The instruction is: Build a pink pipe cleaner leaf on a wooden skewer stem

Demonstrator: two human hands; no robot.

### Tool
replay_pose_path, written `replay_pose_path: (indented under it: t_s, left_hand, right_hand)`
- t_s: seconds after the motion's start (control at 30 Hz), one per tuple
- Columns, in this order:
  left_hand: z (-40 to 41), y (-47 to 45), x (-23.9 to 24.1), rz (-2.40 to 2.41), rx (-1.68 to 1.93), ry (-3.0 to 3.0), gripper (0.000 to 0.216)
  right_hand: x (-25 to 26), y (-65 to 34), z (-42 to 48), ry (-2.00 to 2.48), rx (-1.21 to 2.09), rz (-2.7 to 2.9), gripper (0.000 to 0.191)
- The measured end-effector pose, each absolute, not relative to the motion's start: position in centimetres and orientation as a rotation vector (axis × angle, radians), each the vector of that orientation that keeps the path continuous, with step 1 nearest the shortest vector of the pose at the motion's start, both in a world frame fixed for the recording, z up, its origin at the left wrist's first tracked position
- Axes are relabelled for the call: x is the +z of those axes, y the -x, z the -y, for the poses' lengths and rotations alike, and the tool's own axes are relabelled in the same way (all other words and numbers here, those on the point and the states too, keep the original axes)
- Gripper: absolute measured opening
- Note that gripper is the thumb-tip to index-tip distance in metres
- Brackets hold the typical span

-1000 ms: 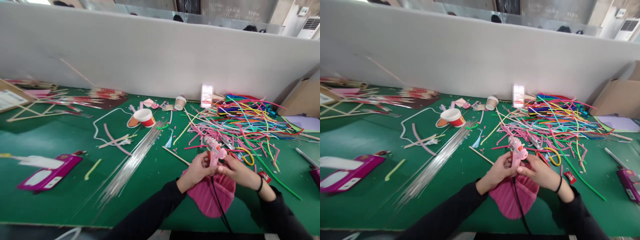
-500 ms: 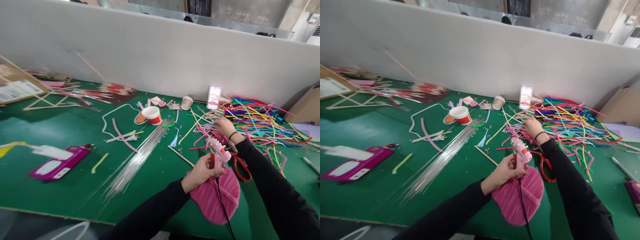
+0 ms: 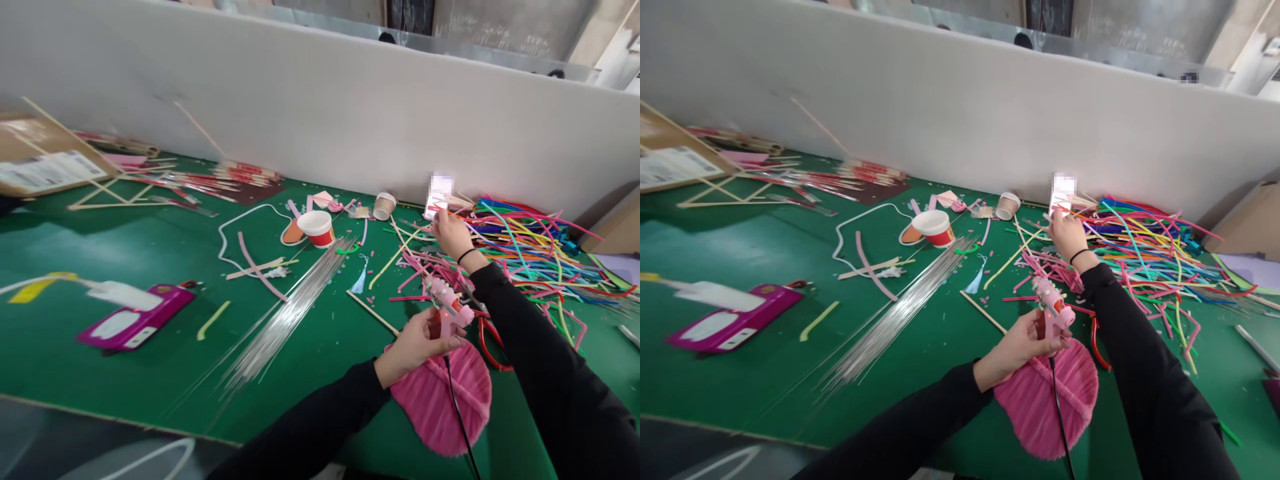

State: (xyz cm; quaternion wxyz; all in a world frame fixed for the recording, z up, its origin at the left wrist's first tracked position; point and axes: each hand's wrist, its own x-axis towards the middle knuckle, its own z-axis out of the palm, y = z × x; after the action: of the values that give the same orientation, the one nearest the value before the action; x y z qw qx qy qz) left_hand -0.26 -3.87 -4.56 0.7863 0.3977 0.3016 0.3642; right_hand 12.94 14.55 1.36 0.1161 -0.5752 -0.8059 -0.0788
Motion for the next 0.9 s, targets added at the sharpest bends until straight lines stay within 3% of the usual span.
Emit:
replay_pose_path:
  t_s: [0.27, 0.4, 0.53, 0.73, 0.9]
  left_hand:
    - [3.9, 0.3, -4.1, -0.685, 0.779, -0.855, 0.063]
    - [3.9, 0.3, -4.1, -0.666, 0.795, -0.865, 0.060]
    - [3.8, 0.3, -4.2, -0.649, 0.818, -0.887, 0.058]
    - [3.7, 0.2, -4.5, -0.668, 0.836, -0.897, 0.059]
    - [3.6, 0.4, -4.6, -0.680, 0.823, -0.879, 0.061]
  right_hand:
    - [16.4, -14.3, -12.8, 0.918, 0.220, 1.226, 0.025]
    - [20.2, -17.2, -5.8, 0.791, 0.375, 1.029, 0.013]
    - [17.7, -20.5, 2.1, 0.831, 0.627, 0.852, 0.014]
    - [8.9, -24.4, 7.2, 1.012, 0.765, 0.847, 0.049]
    - [3.9, -27.1, 6.9, 1.008, 1.043, 0.565, 0.034]
